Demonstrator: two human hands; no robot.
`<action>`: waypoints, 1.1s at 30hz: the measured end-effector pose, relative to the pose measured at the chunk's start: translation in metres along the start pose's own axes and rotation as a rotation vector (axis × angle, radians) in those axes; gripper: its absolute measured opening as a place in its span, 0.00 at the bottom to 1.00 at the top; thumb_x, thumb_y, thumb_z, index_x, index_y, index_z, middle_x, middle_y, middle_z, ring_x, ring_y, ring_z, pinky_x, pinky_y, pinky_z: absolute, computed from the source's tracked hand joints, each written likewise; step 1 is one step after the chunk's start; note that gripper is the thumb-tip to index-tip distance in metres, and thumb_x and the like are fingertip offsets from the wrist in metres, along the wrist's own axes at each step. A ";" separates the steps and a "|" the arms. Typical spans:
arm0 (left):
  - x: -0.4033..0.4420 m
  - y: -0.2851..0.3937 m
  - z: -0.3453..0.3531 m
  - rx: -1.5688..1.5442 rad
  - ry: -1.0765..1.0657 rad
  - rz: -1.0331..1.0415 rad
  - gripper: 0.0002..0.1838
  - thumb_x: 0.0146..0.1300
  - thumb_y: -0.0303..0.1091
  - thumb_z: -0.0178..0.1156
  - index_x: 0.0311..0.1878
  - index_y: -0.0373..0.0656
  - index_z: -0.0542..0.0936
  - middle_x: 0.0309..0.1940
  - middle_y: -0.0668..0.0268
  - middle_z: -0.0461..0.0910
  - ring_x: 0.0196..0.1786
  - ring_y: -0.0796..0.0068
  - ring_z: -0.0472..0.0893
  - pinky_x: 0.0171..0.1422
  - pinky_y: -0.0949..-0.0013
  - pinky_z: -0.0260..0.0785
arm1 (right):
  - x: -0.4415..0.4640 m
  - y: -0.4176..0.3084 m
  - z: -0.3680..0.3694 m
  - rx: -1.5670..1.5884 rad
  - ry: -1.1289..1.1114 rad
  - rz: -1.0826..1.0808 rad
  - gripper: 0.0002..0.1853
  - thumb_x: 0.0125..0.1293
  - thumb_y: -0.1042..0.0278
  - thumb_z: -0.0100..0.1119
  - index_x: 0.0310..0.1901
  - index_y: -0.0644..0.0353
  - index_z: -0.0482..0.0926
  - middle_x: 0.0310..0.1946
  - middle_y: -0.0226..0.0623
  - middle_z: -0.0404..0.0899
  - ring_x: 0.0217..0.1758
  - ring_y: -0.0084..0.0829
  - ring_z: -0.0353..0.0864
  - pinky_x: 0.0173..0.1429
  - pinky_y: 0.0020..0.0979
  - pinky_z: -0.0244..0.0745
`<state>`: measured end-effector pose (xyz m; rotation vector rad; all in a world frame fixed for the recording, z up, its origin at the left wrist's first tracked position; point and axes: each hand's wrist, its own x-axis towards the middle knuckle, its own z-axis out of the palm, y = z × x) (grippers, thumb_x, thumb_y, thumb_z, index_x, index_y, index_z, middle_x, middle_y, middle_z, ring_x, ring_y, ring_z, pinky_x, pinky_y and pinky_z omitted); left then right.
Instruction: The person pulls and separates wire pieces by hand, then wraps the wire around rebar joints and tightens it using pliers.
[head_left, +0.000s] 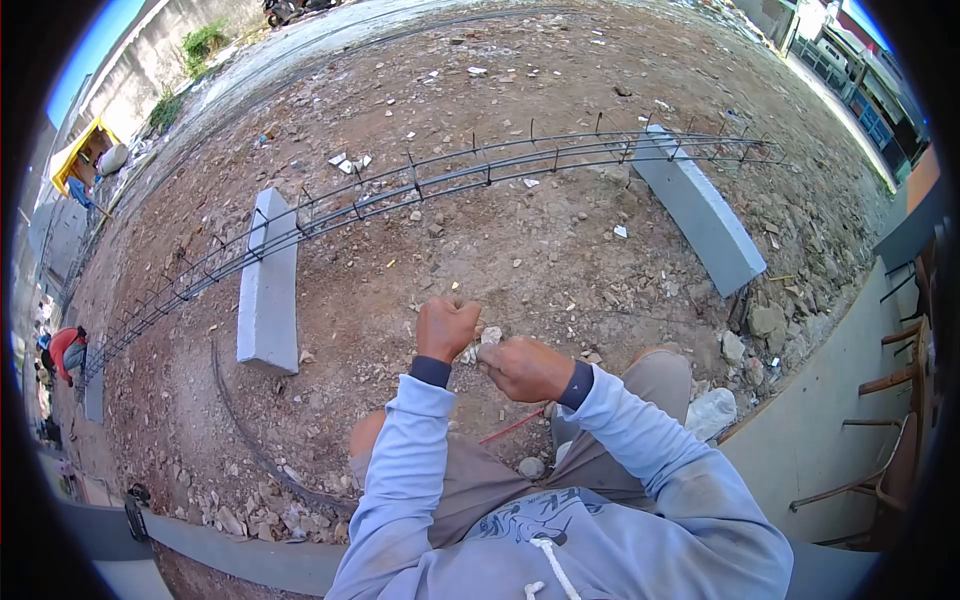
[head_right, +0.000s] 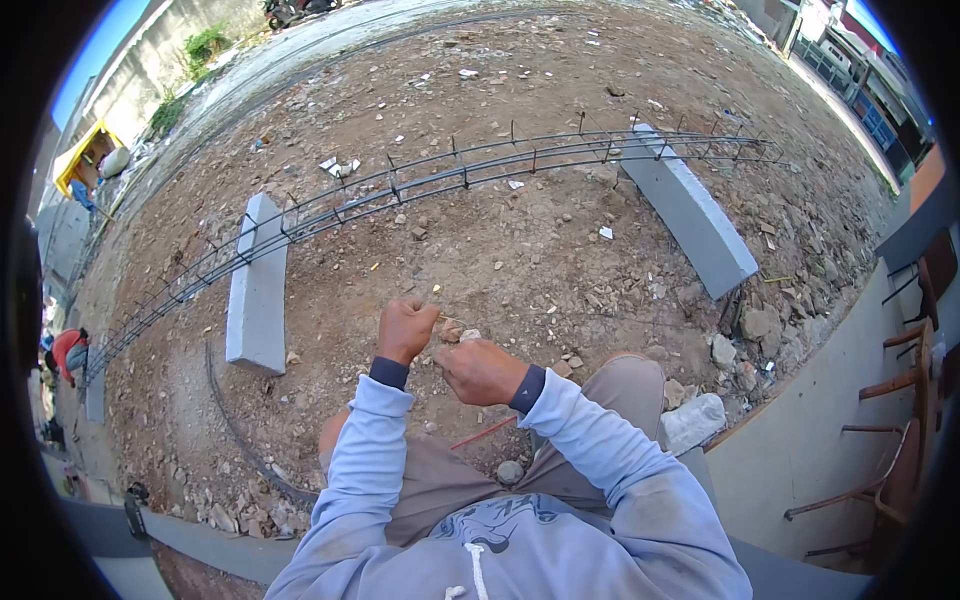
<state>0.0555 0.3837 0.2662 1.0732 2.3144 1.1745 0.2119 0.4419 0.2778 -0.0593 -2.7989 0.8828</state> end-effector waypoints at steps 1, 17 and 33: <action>0.002 -0.002 0.001 -0.041 0.002 0.001 0.17 0.50 0.36 0.58 0.15 0.33 0.73 0.08 0.58 0.66 0.14 0.76 0.68 0.20 0.63 0.58 | 0.000 -0.003 -0.004 -0.005 0.032 -0.040 0.05 0.58 0.71 0.51 0.35 0.63 0.71 0.21 0.48 0.75 0.28 0.51 0.79 0.31 0.47 0.73; 0.004 0.000 0.013 0.227 0.192 -0.051 0.19 0.55 0.48 0.58 0.20 0.41 0.79 0.18 0.51 0.77 0.25 0.49 0.79 0.31 0.52 0.68 | 0.010 0.054 0.017 -0.234 0.401 0.423 0.05 0.62 0.71 0.50 0.34 0.64 0.72 0.23 0.52 0.78 0.23 0.49 0.78 0.26 0.44 0.74; 0.001 -0.017 0.013 0.152 0.061 -0.039 0.14 0.52 0.40 0.57 0.37 0.42 0.80 0.25 0.51 0.81 0.33 0.51 0.81 0.40 0.55 0.72 | -0.011 0.005 -0.008 0.337 0.545 0.367 0.06 0.64 0.70 0.51 0.33 0.64 0.74 0.18 0.42 0.75 0.22 0.38 0.76 0.28 0.38 0.71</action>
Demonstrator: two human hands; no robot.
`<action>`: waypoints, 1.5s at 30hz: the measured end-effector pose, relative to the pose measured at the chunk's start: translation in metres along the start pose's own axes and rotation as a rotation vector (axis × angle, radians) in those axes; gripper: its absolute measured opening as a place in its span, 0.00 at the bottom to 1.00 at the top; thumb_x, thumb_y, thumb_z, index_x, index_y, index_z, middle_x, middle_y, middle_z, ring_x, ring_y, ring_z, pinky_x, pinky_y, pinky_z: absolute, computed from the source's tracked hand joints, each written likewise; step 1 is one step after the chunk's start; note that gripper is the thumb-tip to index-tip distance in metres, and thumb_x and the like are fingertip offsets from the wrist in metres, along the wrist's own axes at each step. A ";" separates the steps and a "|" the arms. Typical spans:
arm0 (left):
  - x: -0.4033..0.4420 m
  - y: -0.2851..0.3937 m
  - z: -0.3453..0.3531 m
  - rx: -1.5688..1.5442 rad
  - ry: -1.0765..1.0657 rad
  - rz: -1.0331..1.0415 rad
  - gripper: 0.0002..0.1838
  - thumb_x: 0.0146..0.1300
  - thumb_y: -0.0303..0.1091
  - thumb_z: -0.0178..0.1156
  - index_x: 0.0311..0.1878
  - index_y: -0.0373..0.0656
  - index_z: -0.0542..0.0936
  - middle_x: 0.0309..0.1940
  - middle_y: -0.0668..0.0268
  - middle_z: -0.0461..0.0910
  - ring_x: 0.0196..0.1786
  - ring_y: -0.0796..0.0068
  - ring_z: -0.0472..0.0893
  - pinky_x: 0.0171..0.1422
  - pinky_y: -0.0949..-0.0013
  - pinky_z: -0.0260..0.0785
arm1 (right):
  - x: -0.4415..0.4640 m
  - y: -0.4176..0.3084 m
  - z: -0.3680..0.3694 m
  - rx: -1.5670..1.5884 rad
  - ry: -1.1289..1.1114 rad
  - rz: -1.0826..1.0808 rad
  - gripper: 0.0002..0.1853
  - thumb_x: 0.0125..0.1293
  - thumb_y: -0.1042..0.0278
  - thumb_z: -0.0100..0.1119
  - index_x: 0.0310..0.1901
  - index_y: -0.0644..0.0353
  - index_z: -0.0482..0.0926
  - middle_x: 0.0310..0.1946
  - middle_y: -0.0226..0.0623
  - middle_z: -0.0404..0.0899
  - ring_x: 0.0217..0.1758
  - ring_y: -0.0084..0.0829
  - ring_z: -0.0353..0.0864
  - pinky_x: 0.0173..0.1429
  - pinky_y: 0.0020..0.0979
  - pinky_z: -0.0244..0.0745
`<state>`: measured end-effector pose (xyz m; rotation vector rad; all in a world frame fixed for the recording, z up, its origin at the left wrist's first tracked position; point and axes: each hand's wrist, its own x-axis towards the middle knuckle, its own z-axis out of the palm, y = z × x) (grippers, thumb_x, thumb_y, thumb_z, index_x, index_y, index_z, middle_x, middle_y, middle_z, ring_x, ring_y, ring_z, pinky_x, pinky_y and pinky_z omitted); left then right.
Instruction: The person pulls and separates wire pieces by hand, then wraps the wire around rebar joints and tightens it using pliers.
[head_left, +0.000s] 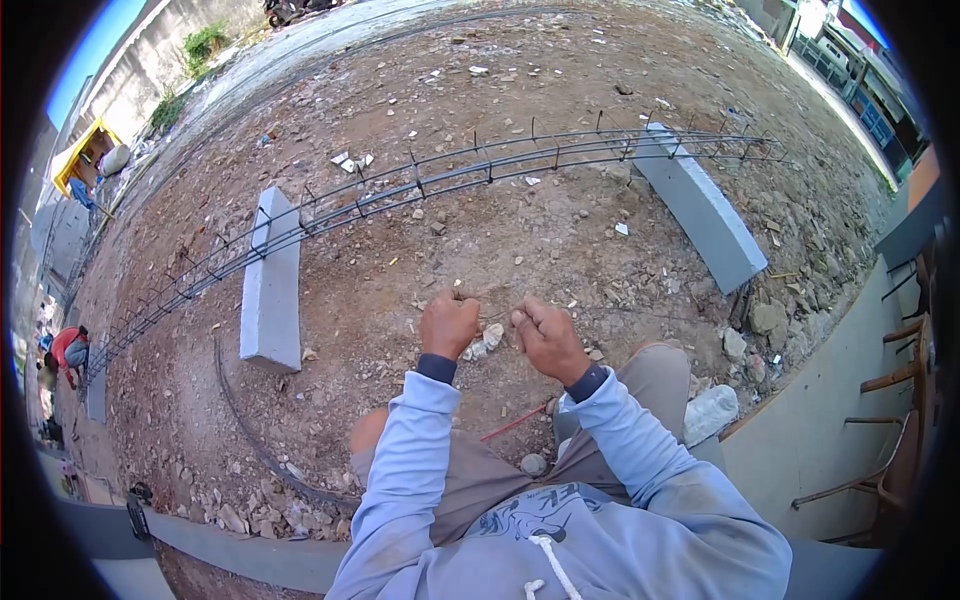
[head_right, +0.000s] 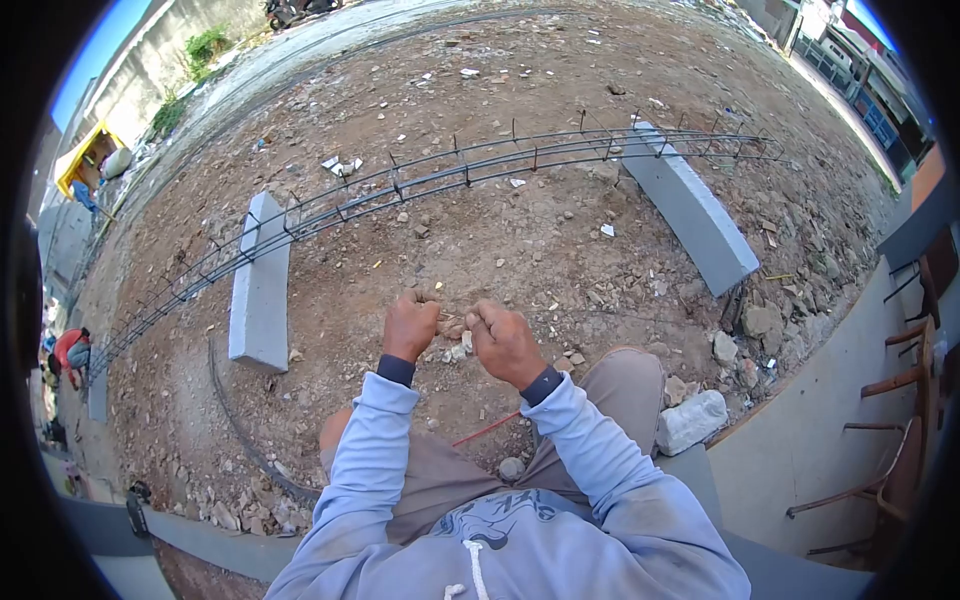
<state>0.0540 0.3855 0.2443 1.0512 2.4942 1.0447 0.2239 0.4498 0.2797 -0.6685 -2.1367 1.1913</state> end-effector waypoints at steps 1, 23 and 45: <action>-0.001 0.002 -0.001 0.030 0.029 0.033 0.15 0.52 0.40 0.56 0.39 0.42 0.80 0.28 0.51 0.82 0.36 0.48 0.81 0.43 0.52 0.73 | 0.000 0.010 0.002 -0.114 0.097 -0.025 0.06 0.62 0.71 0.52 0.32 0.64 0.74 0.19 0.47 0.76 0.25 0.47 0.79 0.31 0.43 0.73; -0.001 0.004 -0.009 -0.213 0.171 0.057 0.09 0.51 0.32 0.58 0.36 0.41 0.78 0.18 0.59 0.78 0.23 0.64 0.79 0.30 0.60 0.69 | 0.001 0.002 -0.001 0.057 0.017 0.099 0.14 0.69 0.66 0.48 0.30 0.66 0.76 0.19 0.34 0.74 0.19 0.18 0.73 0.23 0.25 0.66; -0.008 0.008 -0.026 -0.279 0.210 0.169 0.07 0.55 0.27 0.56 0.37 0.39 0.75 0.11 0.69 0.70 0.15 0.79 0.68 0.22 0.69 0.58 | -0.007 0.018 0.011 -0.308 -0.191 0.075 0.08 0.59 0.70 0.50 0.34 0.65 0.76 0.27 0.55 0.77 0.35 0.57 0.76 0.40 0.48 0.72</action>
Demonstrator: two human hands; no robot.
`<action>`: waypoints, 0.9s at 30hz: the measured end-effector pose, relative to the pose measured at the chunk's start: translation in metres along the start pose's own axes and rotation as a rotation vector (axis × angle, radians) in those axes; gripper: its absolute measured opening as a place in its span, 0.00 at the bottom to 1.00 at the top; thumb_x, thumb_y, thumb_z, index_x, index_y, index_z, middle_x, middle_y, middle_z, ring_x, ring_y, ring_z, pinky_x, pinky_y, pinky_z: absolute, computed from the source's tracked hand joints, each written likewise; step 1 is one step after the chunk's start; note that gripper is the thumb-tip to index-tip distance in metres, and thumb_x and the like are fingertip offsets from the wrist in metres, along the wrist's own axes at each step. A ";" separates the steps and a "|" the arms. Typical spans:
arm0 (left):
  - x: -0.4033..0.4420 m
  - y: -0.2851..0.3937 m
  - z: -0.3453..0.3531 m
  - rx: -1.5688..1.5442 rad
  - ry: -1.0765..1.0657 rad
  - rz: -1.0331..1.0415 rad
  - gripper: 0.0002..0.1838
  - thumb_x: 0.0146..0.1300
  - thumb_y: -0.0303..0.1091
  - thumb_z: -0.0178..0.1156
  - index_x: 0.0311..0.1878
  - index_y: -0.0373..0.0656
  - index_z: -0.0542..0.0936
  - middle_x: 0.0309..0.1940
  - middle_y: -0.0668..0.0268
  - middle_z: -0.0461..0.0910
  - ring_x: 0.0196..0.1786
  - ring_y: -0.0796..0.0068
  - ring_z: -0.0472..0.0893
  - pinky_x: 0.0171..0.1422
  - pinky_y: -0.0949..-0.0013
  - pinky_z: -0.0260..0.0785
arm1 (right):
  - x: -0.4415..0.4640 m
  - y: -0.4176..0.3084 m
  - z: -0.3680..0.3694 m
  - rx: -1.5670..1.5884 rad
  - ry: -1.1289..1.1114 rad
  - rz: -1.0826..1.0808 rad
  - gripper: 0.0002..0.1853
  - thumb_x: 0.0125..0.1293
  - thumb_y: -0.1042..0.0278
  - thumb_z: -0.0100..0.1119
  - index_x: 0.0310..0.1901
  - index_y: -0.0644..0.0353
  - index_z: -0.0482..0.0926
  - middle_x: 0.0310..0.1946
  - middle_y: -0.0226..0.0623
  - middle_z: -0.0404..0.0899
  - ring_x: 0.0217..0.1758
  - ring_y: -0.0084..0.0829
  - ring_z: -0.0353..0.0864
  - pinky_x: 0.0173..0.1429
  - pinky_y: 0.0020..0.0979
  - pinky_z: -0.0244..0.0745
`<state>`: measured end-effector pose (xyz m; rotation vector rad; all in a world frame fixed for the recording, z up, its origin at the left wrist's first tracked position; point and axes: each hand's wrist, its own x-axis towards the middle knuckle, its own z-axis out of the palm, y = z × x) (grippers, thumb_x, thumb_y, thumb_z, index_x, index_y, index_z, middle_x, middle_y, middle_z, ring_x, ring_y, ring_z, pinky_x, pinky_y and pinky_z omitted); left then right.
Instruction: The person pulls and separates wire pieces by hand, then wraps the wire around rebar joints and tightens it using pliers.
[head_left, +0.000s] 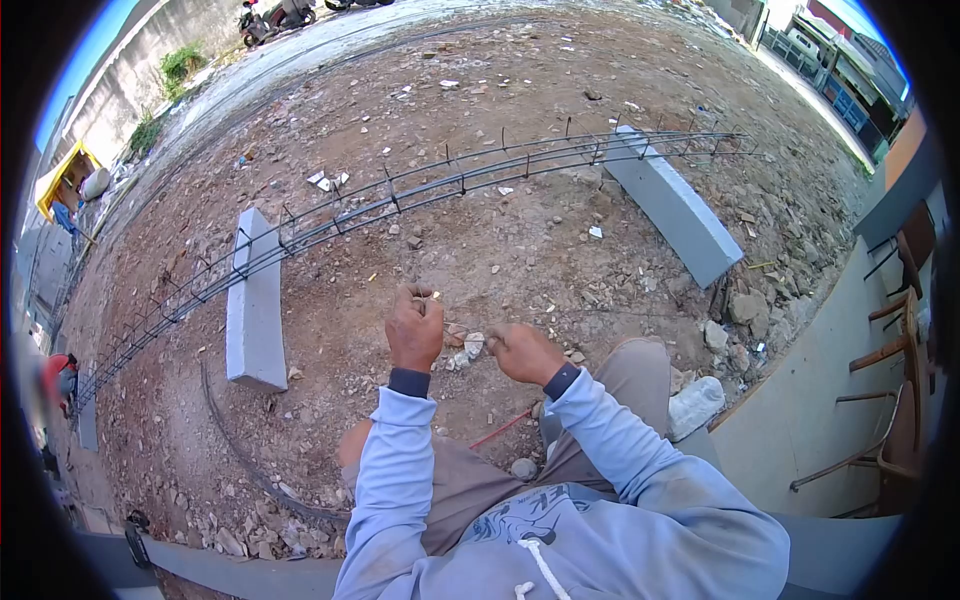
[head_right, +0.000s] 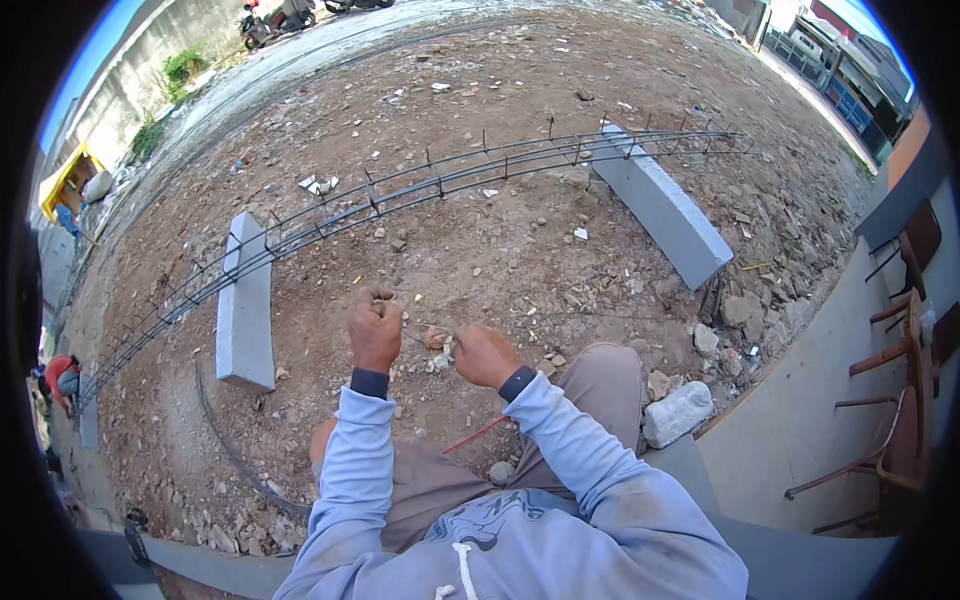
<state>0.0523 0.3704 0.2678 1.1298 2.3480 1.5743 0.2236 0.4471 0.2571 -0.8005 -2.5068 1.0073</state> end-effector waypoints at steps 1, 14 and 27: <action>-0.001 0.001 0.004 -0.016 -0.015 0.023 0.07 0.54 0.27 0.57 0.37 0.40 0.75 0.11 0.69 0.70 0.15 0.80 0.68 0.21 0.69 0.58 | -0.004 0.004 0.011 -0.006 -0.136 -0.048 0.08 0.59 0.70 0.50 0.33 0.65 0.76 0.27 0.53 0.78 0.34 0.53 0.78 0.39 0.46 0.73; 0.016 -0.010 -0.004 -0.522 0.090 -0.120 0.05 0.63 0.26 0.55 0.41 0.40 0.72 0.15 0.81 0.63 0.18 0.91 0.58 0.20 0.80 0.47 | 0.001 -0.054 -0.030 0.374 0.341 -0.263 0.08 0.64 0.69 0.50 0.32 0.64 0.73 0.20 0.48 0.75 0.24 0.49 0.77 0.30 0.42 0.73; 0.013 -0.010 -0.011 -0.252 0.191 0.098 0.04 0.59 0.24 0.51 0.38 0.38 0.71 0.20 0.74 0.67 0.20 0.87 0.62 0.23 0.76 0.51 | -0.032 -0.053 -0.042 0.896 -0.766 -0.065 0.11 0.69 0.61 0.49 0.36 0.61 0.73 0.16 0.26 0.68 0.16 0.19 0.69 0.20 0.24 0.66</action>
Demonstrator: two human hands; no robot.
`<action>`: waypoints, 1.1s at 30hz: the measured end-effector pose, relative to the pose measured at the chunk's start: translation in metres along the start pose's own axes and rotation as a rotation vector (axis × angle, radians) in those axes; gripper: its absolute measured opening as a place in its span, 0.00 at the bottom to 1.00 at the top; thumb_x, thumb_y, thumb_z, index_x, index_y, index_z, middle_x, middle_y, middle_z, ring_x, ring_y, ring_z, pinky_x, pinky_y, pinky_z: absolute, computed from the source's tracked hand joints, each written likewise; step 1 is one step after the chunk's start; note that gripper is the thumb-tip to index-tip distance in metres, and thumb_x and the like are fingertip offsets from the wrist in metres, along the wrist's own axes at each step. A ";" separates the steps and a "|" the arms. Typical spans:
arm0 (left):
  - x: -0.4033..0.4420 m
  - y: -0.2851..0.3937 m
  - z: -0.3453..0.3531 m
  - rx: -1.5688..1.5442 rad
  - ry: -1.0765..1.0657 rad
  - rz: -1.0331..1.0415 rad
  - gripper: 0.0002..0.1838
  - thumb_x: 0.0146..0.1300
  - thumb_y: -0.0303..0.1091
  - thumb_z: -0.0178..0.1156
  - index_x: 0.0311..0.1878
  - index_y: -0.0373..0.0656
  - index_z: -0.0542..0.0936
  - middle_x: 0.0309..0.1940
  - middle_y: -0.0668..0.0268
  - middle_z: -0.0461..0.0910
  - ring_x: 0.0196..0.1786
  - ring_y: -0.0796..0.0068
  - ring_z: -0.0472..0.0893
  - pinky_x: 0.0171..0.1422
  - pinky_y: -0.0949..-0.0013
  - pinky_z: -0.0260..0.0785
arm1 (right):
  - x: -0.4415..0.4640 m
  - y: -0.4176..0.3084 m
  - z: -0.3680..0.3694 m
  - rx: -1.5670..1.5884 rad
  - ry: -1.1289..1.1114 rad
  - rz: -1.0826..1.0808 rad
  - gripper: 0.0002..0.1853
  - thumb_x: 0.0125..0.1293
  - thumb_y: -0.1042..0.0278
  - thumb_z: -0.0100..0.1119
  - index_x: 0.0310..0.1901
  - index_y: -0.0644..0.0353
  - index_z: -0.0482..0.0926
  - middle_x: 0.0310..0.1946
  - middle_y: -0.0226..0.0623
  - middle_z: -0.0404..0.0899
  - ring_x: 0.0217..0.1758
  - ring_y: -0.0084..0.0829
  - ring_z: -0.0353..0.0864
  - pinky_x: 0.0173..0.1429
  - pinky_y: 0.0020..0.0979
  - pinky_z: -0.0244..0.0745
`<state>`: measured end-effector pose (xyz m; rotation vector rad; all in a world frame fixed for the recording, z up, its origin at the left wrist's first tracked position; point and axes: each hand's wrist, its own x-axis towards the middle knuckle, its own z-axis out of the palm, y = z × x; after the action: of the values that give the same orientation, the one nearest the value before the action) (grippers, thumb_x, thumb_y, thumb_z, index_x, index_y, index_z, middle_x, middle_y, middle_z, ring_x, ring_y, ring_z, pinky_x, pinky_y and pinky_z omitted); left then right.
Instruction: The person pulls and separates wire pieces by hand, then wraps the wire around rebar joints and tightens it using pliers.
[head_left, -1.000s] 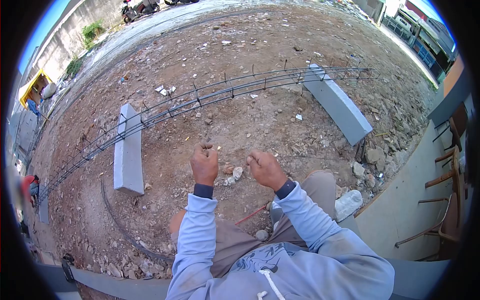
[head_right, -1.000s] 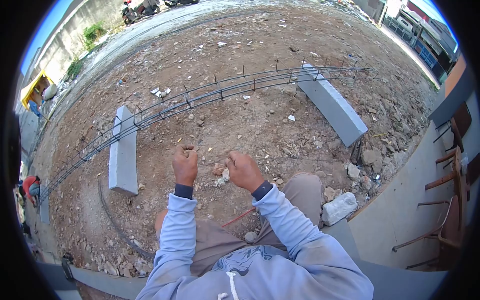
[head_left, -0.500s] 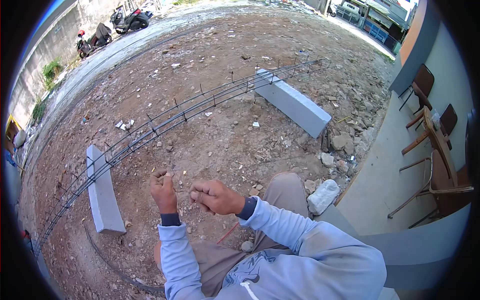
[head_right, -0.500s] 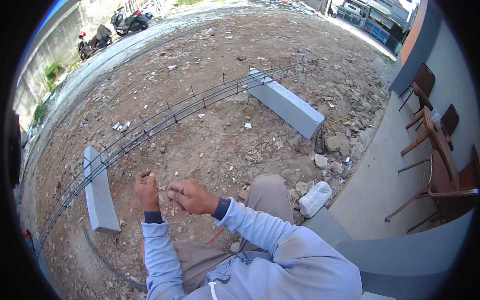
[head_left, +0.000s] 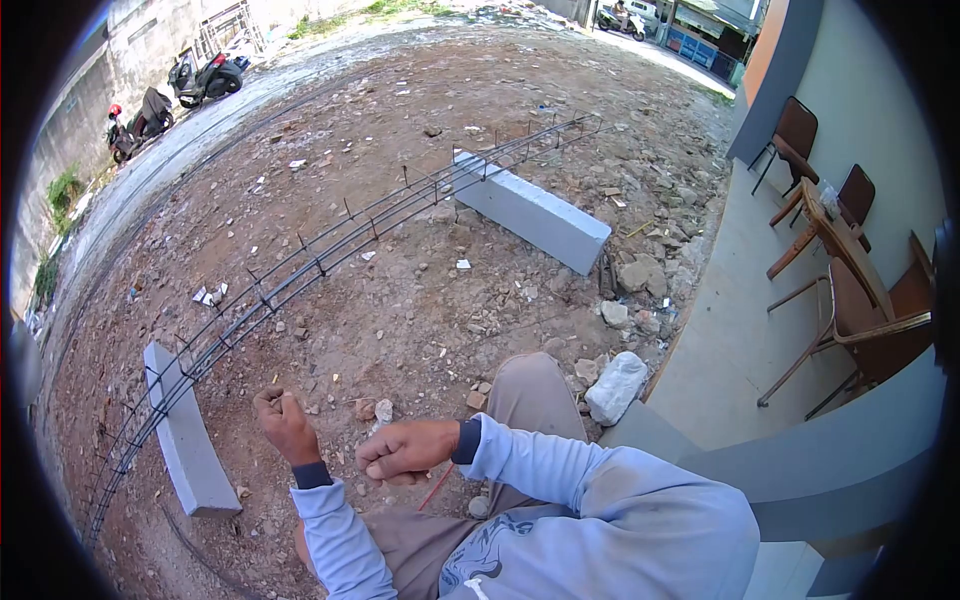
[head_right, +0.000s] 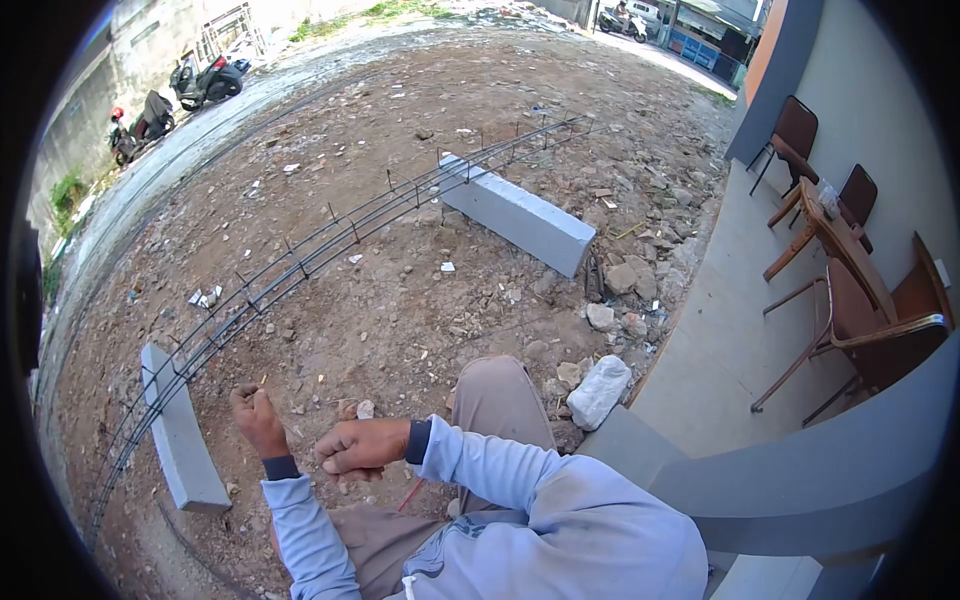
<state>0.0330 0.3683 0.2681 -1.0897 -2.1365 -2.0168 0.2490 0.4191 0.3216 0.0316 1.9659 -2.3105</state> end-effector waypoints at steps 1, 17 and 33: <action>0.003 -0.002 -0.002 -0.026 0.000 -0.054 0.05 0.58 0.24 0.52 0.38 0.37 0.71 0.21 0.73 0.68 0.20 0.87 0.62 0.23 0.76 0.52 | -0.005 -0.010 0.000 0.041 0.040 -0.070 0.12 0.68 0.61 0.49 0.34 0.61 0.74 0.16 0.25 0.68 0.16 0.16 0.69 0.20 0.23 0.66; 0.013 0.009 -0.026 0.333 0.125 -0.146 0.08 0.53 0.30 0.55 0.38 0.41 0.75 0.15 0.65 0.75 0.20 0.69 0.75 0.29 0.65 0.66 | -0.026 0.016 -0.012 0.055 -0.195 0.132 0.09 0.69 0.67 0.48 0.37 0.64 0.74 0.22 0.31 0.74 0.26 0.22 0.75 0.31 0.27 0.69; 0.045 -0.008 -0.092 0.545 0.308 -0.182 0.08 0.51 0.32 0.55 0.34 0.42 0.78 0.25 0.57 0.80 0.31 0.57 0.80 0.40 0.59 0.71 | -0.044 -0.004 0.004 -0.266 -0.384 0.183 0.09 0.72 0.66 0.46 0.37 0.62 0.72 0.19 0.28 0.67 0.24 0.19 0.68 0.30 0.25 0.65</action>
<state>-0.0456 0.3088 0.2972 -0.4904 -2.4485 -1.3857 0.2930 0.4190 0.3300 -0.2263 1.9531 -1.7704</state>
